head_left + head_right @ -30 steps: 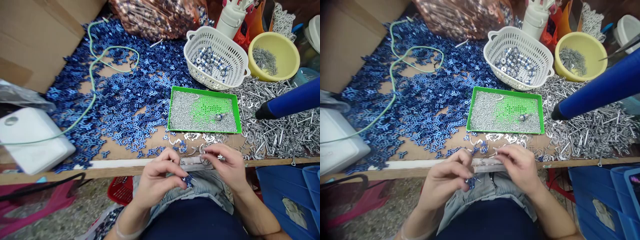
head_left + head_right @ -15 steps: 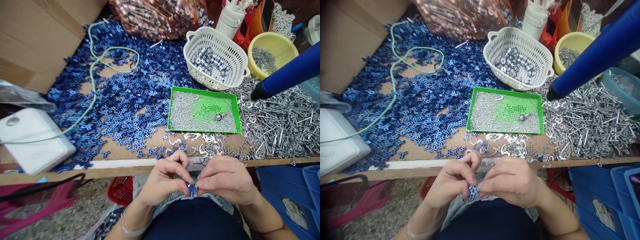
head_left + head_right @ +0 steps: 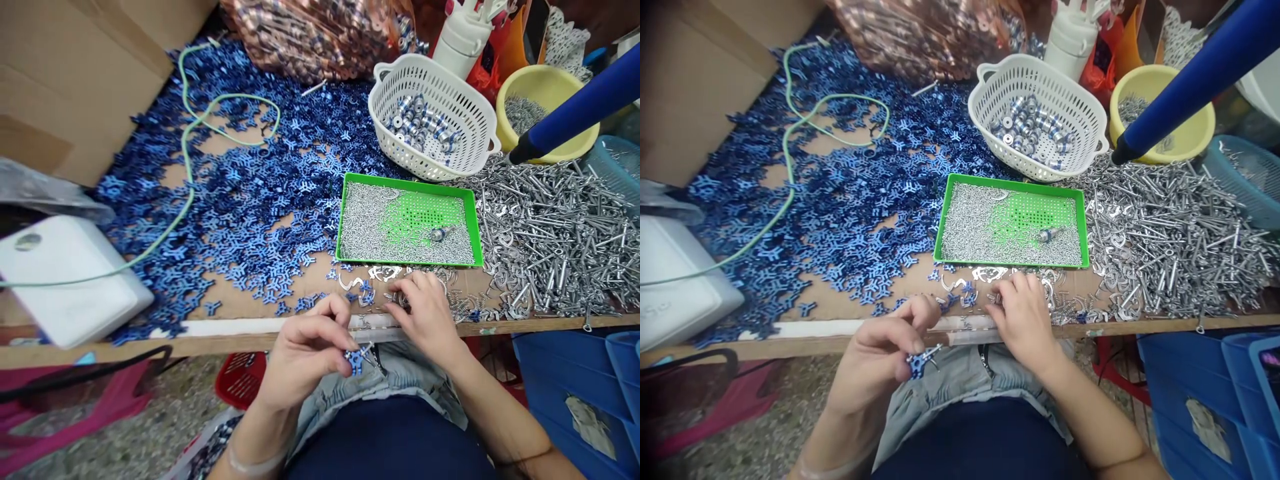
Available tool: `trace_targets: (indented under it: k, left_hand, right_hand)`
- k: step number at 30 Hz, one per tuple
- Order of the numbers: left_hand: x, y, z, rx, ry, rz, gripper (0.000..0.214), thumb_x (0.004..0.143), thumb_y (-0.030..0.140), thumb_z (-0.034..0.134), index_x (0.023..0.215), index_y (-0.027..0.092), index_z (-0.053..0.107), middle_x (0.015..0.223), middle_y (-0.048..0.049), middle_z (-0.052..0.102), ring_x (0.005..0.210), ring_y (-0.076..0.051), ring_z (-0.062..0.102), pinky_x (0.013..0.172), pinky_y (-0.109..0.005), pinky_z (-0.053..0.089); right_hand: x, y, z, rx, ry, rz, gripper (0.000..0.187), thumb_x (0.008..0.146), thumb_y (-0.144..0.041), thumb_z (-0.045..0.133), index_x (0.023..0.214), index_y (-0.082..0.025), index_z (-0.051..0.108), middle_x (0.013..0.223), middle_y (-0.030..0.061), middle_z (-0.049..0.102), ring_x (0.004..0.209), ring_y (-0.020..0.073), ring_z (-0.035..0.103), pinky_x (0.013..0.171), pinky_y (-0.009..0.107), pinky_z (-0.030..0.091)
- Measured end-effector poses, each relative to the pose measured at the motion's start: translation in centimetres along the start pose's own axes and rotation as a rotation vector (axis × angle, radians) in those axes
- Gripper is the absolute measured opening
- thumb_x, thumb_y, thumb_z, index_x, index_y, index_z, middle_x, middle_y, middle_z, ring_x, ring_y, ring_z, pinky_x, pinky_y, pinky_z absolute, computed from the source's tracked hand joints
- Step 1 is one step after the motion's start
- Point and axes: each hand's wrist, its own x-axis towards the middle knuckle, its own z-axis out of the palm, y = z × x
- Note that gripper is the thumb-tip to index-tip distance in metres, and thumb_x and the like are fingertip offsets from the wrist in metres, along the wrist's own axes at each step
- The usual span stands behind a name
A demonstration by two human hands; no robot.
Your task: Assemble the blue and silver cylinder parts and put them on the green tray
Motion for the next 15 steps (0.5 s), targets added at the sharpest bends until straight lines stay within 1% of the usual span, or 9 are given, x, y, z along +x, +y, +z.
trace_targets:
  k: [2,3,6,8,9,12,15]
  left_hand:
    - [0.0,-0.1,0.1,0.012,0.008,-0.002,0.008,0.07,0.033,0.074,0.076,0.027,0.074,0.065,-0.0003,0.046,0.063,-0.013,0.046,0.052,-0.024,0.039]
    - [0.0,-0.1,0.2,0.02,0.017,-0.005,0.008,0.07,0.033,0.075,0.075,0.026,0.073,0.065,-0.0003,0.046,0.063,-0.013,0.046,0.052,-0.024,0.039]
    - [-0.1,0.0,0.6,0.061,0.082,0.009,0.009,0.07,0.031,0.075,0.075,0.025,0.073,0.064,-0.0002,0.046,0.063,-0.013,0.047,0.053,-0.025,0.04]
    - [-0.2,0.0,1.0,0.104,0.159,0.05,0.009,0.07,0.03,0.075,0.077,0.024,0.073,0.065,-0.0002,0.047,0.064,-0.013,0.047,0.054,-0.026,0.039]
    - [-0.2,-0.1,1.2,0.132,0.201,0.084,0.009,0.071,0.028,0.075,0.079,0.024,0.073,0.065,0.0,0.048,0.064,-0.013,0.047,0.055,-0.026,0.039]
    - [-0.3,-0.3,1.9,0.242,0.301,0.215,0.012,0.073,0.021,0.074,0.085,0.024,0.071,0.068,0.0007,0.048,0.067,-0.013,0.046,0.058,-0.027,0.037]
    - [-0.4,-0.4,2.5,0.354,0.332,0.332,0.017,0.073,0.017,0.073,0.089,0.022,0.07,0.068,0.0014,0.048,0.069,-0.014,0.044,0.064,-0.03,0.035]
  right_hand:
    - [0.0,-0.3,0.0,0.004,-0.006,-0.014,0.005,0.08,-0.022,0.063,0.084,-0.019,0.06,0.085,0.0049,0.059,0.083,0.0222,0.048,0.073,0.037,0.041]
    - [-0.1,-0.4,-0.2,0.043,0.005,-0.017,0.003,0.08,-0.019,0.062,0.081,-0.019,0.059,0.084,0.0041,0.06,0.082,0.0213,0.049,0.073,0.036,0.042]
    - [-0.5,-0.8,-1.5,0.294,0.085,-0.058,0.006,0.08,-0.016,0.062,0.079,-0.02,0.058,0.081,0.0003,0.063,0.08,0.0165,0.054,0.071,0.031,0.045]
    - [-1.1,-1.4,-2.8,0.426,0.134,-0.15,0.006,0.081,-0.016,0.062,0.082,-0.021,0.059,0.078,-0.0018,0.064,0.076,0.0131,0.057,0.068,0.028,0.047]
    - [-1.4,-1.8,-3.4,0.456,0.15,-0.212,0.007,0.081,-0.016,0.063,0.084,-0.022,0.06,0.077,-0.0023,0.065,0.074,0.0119,0.059,0.066,0.027,0.048]
    - [-2.0,-3.2,-4.9,0.456,0.234,-0.397,0.013,0.079,-0.013,0.065,0.091,-0.019,0.062,0.076,-0.0002,0.068,0.07,0.011,0.061,0.066,0.026,0.051]
    - [-2.3,-4.3,-5.1,0.437,0.382,-0.493,0.017,0.077,-0.008,0.065,0.093,-0.015,0.063,0.074,0.0029,0.07,0.069,0.0109,0.063,0.065,0.024,0.054]
